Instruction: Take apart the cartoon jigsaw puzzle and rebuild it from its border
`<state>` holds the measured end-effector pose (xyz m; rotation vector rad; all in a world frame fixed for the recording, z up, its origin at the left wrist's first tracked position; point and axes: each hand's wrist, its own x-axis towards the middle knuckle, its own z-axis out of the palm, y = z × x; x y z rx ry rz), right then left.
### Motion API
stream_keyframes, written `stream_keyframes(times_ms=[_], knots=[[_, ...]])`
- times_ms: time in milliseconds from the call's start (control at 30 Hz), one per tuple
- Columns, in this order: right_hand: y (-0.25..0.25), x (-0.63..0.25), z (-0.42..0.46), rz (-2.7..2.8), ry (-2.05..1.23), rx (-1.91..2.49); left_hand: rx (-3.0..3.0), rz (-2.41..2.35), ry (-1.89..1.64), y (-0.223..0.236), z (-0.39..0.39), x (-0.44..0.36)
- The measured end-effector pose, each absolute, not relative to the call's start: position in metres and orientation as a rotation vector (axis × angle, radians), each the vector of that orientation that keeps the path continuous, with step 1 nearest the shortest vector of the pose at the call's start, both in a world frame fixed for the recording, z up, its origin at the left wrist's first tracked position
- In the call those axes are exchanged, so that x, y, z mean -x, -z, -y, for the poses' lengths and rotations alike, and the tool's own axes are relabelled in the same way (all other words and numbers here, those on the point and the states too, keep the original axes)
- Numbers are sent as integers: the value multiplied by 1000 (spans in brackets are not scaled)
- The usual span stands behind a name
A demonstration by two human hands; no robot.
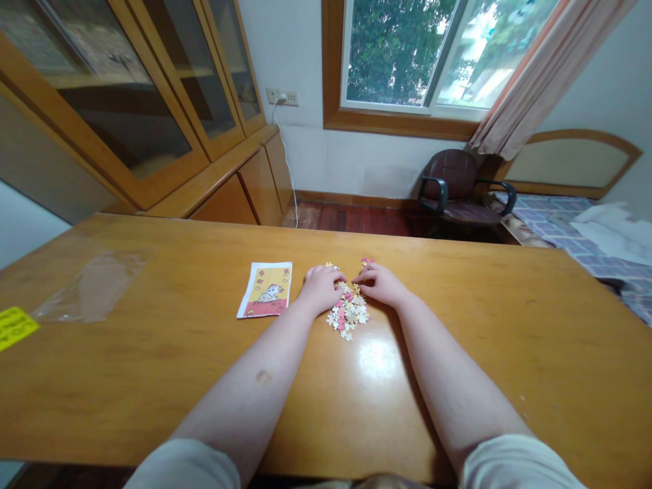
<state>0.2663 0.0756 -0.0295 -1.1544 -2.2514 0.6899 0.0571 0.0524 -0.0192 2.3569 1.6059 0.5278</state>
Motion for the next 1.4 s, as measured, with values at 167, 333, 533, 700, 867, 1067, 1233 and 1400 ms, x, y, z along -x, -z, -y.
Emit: stream_keyframes(times_ms=[167, 333, 533, 700, 867, 1067, 1233, 1400], knots=[[29, -266, -75, 2252, -714, 1086, -2304, -1606, -587, 19, -55, -57], [31, -266, -75, 2241, -751, 1095, -2216, -1691, -634, 20, -59, -54], [31, -265, -78, 2218, -549, 1290, -2167, -1991, -593, 18, -57, -48], [30, -260, -77, 2280, -387, 1334, -2219, -2011, -495, 15, -54, -51], [28, -255, -74, 2370, -296, 1227, -2288, -1809, -592, 19, -56, -55], [30, -246, -71, 2405, -340, 1164, -2350, -1708, -565, 27, -58, -56], [29, -249, -73, 2288, -329, 1223, -2328, -1739, -555, 26, -58, -55], [29, -251, -73, 2281, -167, 1357, -2295, -1775, -566, 23, -57, -56]])
